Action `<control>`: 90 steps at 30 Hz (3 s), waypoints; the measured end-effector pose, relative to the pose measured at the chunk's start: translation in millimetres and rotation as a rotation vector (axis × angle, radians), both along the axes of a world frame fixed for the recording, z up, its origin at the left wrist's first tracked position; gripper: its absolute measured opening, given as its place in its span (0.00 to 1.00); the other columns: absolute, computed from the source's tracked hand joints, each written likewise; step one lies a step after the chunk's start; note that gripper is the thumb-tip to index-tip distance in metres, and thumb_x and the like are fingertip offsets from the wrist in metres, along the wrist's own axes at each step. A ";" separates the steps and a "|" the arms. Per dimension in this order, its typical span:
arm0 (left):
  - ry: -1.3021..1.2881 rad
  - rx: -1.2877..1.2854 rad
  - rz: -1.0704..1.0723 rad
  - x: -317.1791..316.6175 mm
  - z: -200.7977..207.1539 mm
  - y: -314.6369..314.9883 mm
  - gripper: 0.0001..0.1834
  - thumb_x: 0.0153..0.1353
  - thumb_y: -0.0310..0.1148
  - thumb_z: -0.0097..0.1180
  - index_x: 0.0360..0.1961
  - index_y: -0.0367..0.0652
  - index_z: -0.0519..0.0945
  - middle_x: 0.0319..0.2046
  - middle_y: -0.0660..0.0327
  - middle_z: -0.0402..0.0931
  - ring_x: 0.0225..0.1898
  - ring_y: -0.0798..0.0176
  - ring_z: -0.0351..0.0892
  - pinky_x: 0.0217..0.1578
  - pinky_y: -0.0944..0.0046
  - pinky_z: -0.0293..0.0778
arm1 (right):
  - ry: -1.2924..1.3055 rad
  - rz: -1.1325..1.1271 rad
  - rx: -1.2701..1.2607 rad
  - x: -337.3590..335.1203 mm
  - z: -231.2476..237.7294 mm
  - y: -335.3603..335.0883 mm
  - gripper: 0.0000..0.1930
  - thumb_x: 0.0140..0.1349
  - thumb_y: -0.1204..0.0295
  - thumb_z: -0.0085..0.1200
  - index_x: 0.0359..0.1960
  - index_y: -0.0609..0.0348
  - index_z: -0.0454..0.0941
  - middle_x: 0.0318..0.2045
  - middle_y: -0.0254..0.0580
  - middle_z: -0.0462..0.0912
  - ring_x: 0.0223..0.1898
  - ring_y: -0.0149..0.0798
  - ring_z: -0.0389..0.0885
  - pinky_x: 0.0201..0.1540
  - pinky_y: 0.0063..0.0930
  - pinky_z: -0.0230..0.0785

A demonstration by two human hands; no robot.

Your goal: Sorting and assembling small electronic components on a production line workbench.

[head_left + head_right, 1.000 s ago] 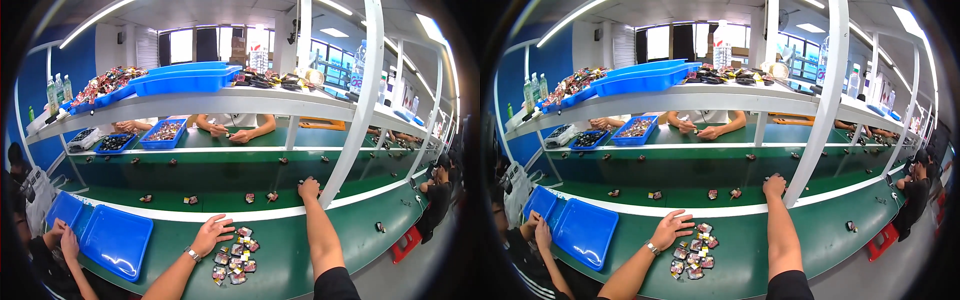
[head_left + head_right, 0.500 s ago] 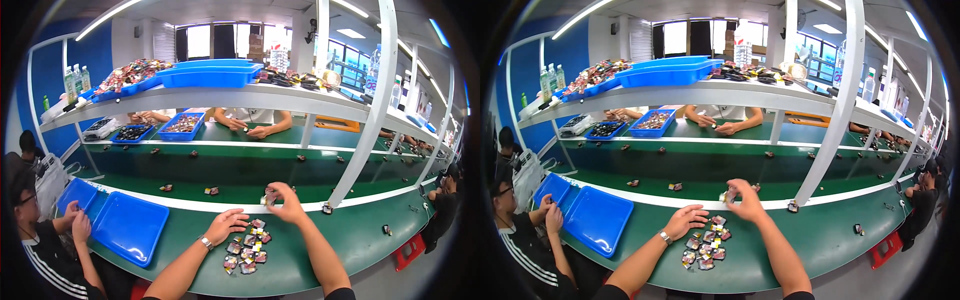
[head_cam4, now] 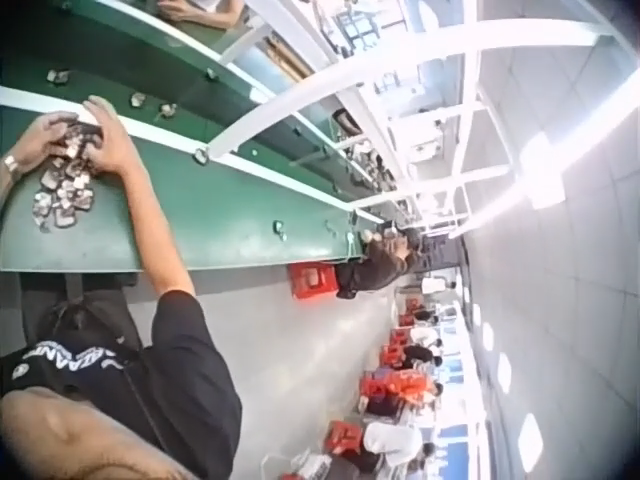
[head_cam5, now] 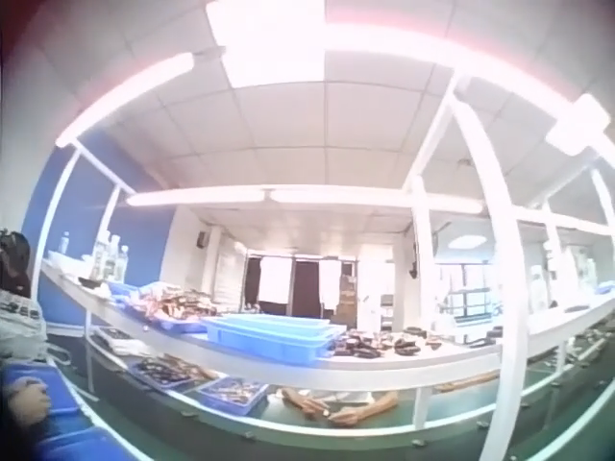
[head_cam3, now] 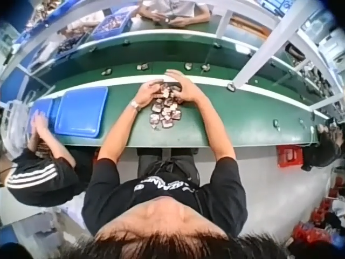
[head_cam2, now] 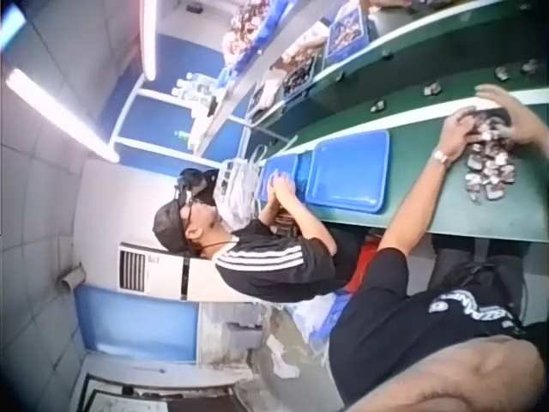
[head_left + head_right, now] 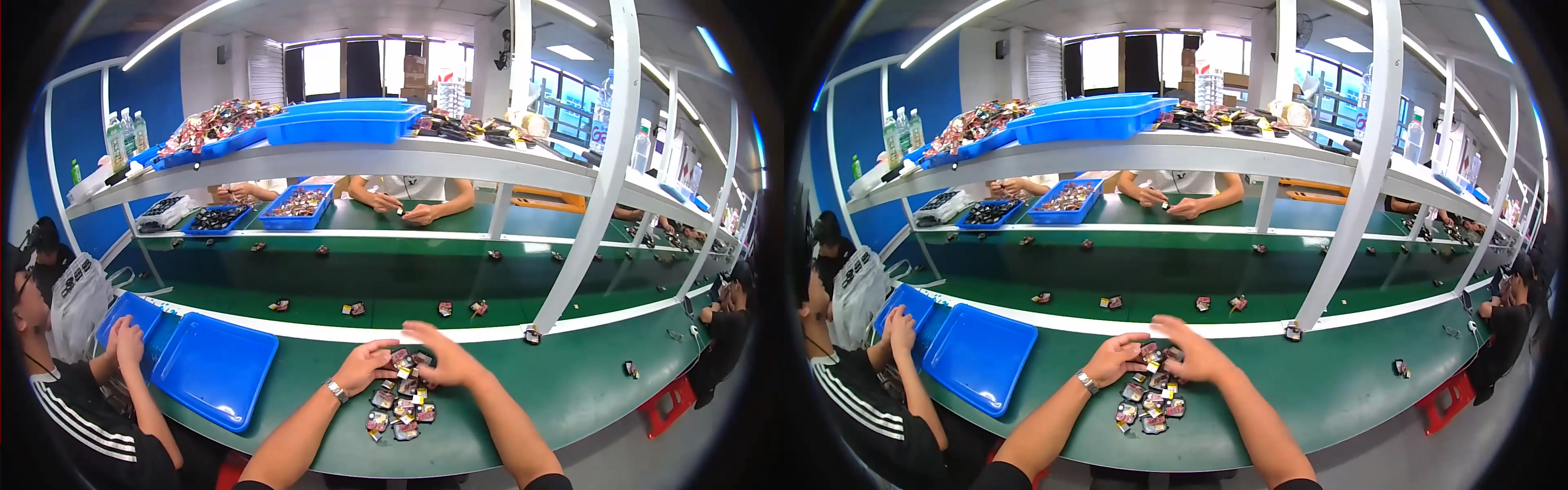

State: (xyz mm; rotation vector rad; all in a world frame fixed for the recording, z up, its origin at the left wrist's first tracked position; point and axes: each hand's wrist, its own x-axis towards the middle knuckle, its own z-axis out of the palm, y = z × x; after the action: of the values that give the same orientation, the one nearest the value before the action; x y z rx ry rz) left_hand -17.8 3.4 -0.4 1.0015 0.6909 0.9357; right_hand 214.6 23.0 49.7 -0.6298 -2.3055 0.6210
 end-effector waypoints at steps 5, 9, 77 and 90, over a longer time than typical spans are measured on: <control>-0.084 -0.021 0.063 6.7 -2.5 5.5 0.19 0.68 0.28 0.46 0.59 0.38 0.70 0.45 0.62 0.75 0.45 0.67 0.78 0.46 0.60 0.80 | -0.073 -1.005 0.126 73.9 -46.0 89.8 0.30 0.49 0.66 0.63 0.56 0.59 0.70 0.57 0.51 0.71 0.58 0.52 0.68 0.60 0.44 0.64; -0.129 -0.033 0.073 2.4 -5.9 5.2 0.17 0.69 0.28 0.45 0.58 0.38 0.71 0.47 0.60 0.76 0.47 0.65 0.78 0.48 0.58 0.79 | -0.234 -1.165 -0.077 86.4 -59.6 106.8 0.32 0.48 0.65 0.66 0.56 0.61 0.71 0.52 0.52 0.74 0.56 0.53 0.69 0.59 0.43 0.63; 0.136 0.114 0.038 10.4 -3.3 0.5 0.17 0.68 0.24 0.45 0.57 0.38 0.69 0.51 0.57 0.75 0.51 0.66 0.76 0.50 0.65 0.78 | 0.136 -0.267 0.028 -25.9 -36.8 -18.1 0.07 0.55 0.71 0.62 0.34 0.57 0.83 0.48 0.41 0.78 0.53 0.46 0.72 0.55 0.36 0.68; 0.128 0.131 0.095 11.2 -5.1 -2.2 0.15 0.68 0.23 0.45 0.56 0.36 0.69 0.48 0.54 0.77 0.49 0.63 0.79 0.50 0.65 0.79 | 0.230 -0.322 0.043 -34.2 -39.8 -21.9 0.09 0.52 0.74 0.63 0.37 0.55 0.84 0.51 0.40 0.77 0.55 0.46 0.71 0.55 0.37 0.69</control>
State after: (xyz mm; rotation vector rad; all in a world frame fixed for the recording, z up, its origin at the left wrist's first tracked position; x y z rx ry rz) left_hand -6.6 1.2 -5.5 1.1606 0.7971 1.0161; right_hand 180.4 1.1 10.0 -0.8410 -1.9459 0.4630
